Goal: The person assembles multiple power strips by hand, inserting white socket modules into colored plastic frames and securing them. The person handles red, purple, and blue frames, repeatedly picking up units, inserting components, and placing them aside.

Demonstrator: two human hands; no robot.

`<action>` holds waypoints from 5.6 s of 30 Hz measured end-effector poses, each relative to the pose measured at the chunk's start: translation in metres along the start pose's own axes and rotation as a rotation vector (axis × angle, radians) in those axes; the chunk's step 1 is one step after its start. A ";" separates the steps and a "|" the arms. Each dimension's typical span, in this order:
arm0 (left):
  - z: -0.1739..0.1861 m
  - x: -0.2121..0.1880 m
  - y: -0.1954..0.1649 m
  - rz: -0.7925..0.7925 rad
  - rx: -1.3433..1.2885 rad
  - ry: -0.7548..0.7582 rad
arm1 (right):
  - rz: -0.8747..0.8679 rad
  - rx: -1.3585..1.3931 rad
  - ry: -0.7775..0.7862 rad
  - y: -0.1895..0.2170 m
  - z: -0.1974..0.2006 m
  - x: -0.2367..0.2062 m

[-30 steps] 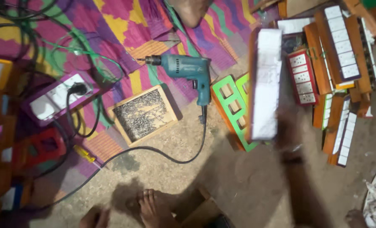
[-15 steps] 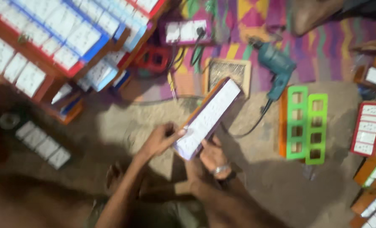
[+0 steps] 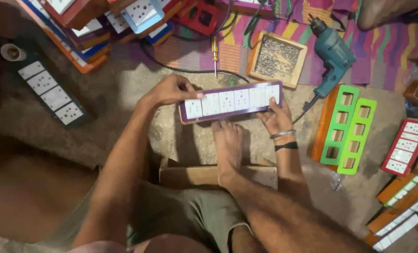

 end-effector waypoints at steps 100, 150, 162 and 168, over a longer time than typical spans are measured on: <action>0.016 -0.058 0.076 0.296 0.052 -0.810 | 0.611 -1.713 0.241 0.004 -0.043 -0.011; -0.109 -0.005 0.058 0.426 -1.172 -0.265 | 0.662 -1.389 0.248 -0.027 -0.180 -0.030; -0.051 -0.001 0.066 0.357 -0.558 -0.377 | 0.097 -0.730 -0.086 -0.022 -0.052 0.012; 0.027 -0.022 0.068 0.287 0.273 -0.578 | 0.056 -0.954 -0.232 0.008 0.029 0.030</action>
Point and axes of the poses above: each hand's wrist, its own x-axis towards the middle knuckle, its own z-axis out of the back of the hand, y = z × x, the point moved 9 cm from there along x, towards the middle knuckle, and after that the axes turned 1 degree about x, right-handed, at the moved point
